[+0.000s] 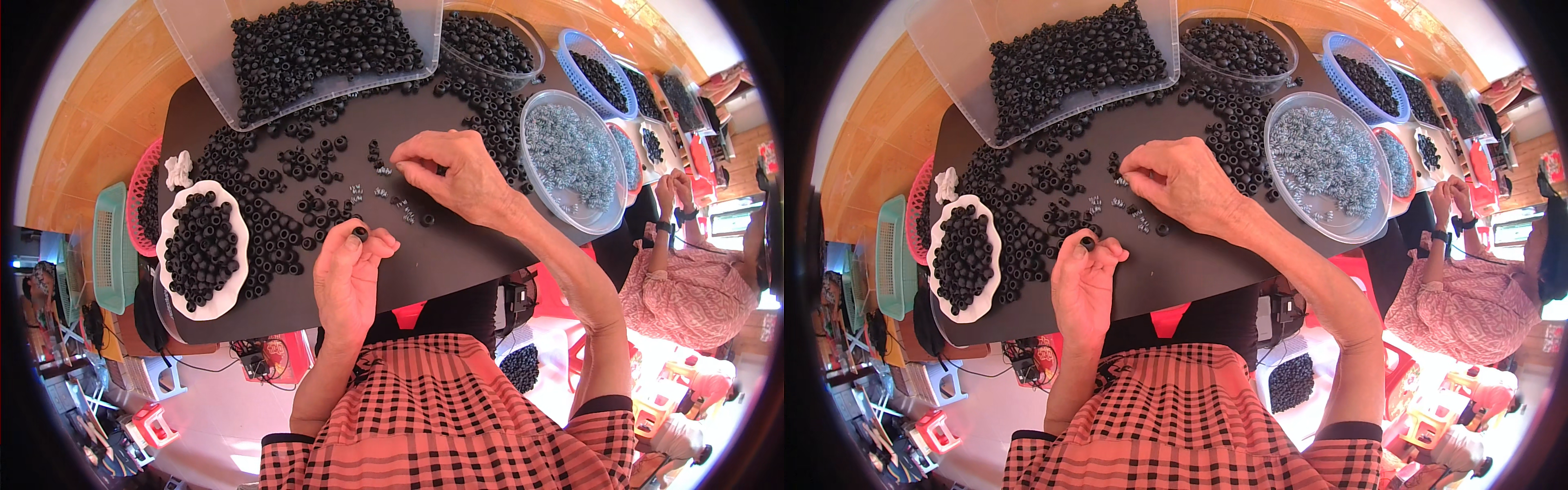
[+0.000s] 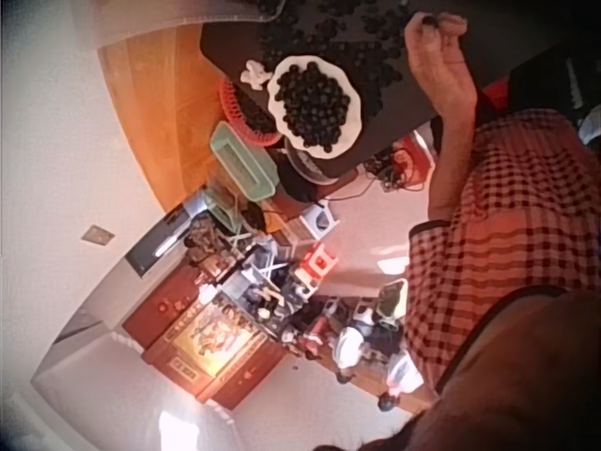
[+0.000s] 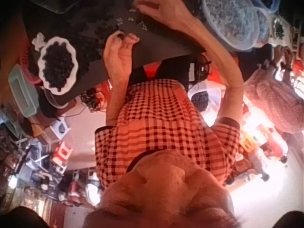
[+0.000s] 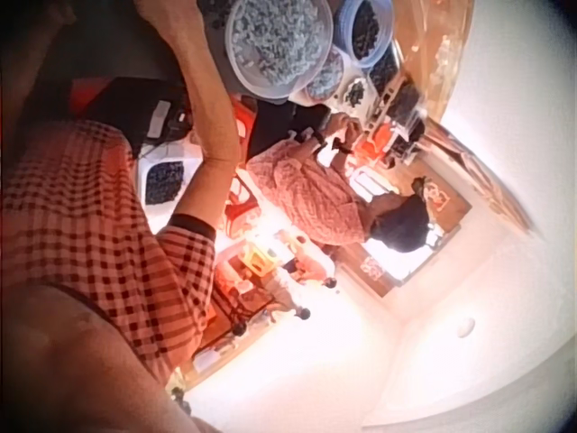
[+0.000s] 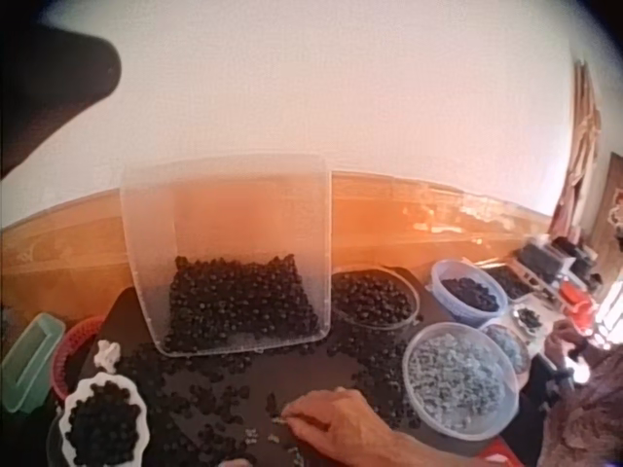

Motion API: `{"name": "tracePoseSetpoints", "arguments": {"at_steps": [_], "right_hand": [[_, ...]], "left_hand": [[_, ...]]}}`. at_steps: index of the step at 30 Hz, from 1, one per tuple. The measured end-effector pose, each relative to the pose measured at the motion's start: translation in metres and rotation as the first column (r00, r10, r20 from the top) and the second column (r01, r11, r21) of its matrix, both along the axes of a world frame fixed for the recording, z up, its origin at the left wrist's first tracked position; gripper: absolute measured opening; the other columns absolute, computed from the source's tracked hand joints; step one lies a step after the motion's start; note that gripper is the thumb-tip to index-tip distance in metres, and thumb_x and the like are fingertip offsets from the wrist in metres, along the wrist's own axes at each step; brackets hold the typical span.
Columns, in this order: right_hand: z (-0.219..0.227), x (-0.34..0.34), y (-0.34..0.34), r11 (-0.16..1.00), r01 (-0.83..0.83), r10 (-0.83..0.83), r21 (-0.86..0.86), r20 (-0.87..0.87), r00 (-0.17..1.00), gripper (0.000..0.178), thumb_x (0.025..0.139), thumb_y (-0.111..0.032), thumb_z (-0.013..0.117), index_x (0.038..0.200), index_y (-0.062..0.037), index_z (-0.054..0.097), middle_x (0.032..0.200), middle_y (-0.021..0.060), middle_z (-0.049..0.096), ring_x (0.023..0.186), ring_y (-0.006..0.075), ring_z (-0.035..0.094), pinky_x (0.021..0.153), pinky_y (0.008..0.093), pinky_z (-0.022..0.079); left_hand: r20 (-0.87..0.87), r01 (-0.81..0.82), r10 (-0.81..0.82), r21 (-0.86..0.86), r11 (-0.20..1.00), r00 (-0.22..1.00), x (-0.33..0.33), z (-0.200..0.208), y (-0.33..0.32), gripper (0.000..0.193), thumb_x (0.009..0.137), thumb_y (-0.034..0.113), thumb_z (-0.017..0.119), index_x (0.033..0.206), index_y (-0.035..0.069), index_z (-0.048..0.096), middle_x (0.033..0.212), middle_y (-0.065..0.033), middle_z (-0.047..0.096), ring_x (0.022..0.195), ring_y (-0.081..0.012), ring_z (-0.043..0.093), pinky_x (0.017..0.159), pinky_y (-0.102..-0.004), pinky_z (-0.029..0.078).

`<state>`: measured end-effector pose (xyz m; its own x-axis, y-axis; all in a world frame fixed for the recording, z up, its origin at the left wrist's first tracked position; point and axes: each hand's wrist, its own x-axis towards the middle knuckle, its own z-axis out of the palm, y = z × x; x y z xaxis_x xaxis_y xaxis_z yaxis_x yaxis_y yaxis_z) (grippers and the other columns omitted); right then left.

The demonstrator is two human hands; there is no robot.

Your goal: Assembling small black plastic rings with small silver metallic components by hand at a workbench.

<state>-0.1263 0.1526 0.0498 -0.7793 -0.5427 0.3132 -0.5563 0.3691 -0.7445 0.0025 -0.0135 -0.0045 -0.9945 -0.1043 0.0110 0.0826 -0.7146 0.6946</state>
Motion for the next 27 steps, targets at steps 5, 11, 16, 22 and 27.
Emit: {"name": "tracePoseSetpoints", "arguments": {"at_steps": [5,11,16,22,27], "right_hand": [[-0.006,0.003,0.004,0.994,-0.078,0.087,0.08,-0.115,0.99,0.009,0.079,-0.005,0.067,0.087,-0.001,0.068,0.077,0.0116,0.066,0.067,0.0279,0.064,0.062,0.0372,0.051],[-0.005,0.024,0.008,0.895,-0.08,0.222,0.438,-0.281,0.934,0.019,0.076,-0.014,0.072,0.093,-0.008,0.067,0.08,0.0071,0.061,0.081,0.0242,0.061,0.074,0.0368,0.043],[-0.017,0.014,0.006,0.959,-0.045,0.112,0.281,-0.227,0.967,0.019,0.075,-0.01,0.068,0.094,-0.007,0.067,0.079,0.0101,0.065,0.077,0.0272,0.064,0.071,0.0401,0.045],[-0.009,0.003,0.016,0.998,0.031,-0.022,0.05,-0.18,0.983,0.015,0.079,-0.005,0.063,0.094,-0.0045,0.067,0.072,0.0107,0.064,0.068,0.0287,0.064,0.065,0.0394,0.049],[-0.015,0.005,0.011,0.97,-0.025,0.102,0.241,-0.31,0.945,0.012,0.079,-0.009,0.066,0.091,-0.0084,0.068,0.077,0.0078,0.062,0.079,0.0266,0.061,0.072,0.0393,0.041]], "left_hand": [[0.007,-0.001,0.001,-0.002,1.0,1.0,-0.001,0.0,0.0,0.026,0.099,0.013,0.047,0.116,-0.006,0.053,0.087,-0.0135,0.067,0.097,-0.0254,0.06,0.093,-0.0397,0.046],[0.02,0.005,-0.005,-0.018,1.0,1.0,-0.001,0.002,0.001,0.025,0.099,0.012,0.048,0.115,-0.006,0.053,0.086,-0.0131,0.066,0.097,-0.0251,0.06,0.092,-0.0393,0.046],[0.01,0.005,-0.005,-0.044,0.999,1.0,-0.001,0.002,0.002,0.024,0.098,0.012,0.048,0.114,-0.005,0.054,0.085,-0.0127,0.066,0.096,-0.0251,0.061,0.091,-0.0388,0.046],[0.006,0.011,-0.011,-0.049,0.999,1.0,-0.001,0.002,0.002,0.024,0.098,0.011,0.048,0.114,-0.005,0.054,0.086,-0.013,0.066,0.096,-0.0249,0.061,0.09,-0.0383,0.046],[0.016,0.014,-0.013,-0.052,0.999,1.0,-0.001,0.003,0.003,0.023,0.098,0.011,0.047,0.114,-0.005,0.054,0.085,-0.0128,0.066,0.095,-0.0247,0.061,0.089,-0.0382,0.046]]}}
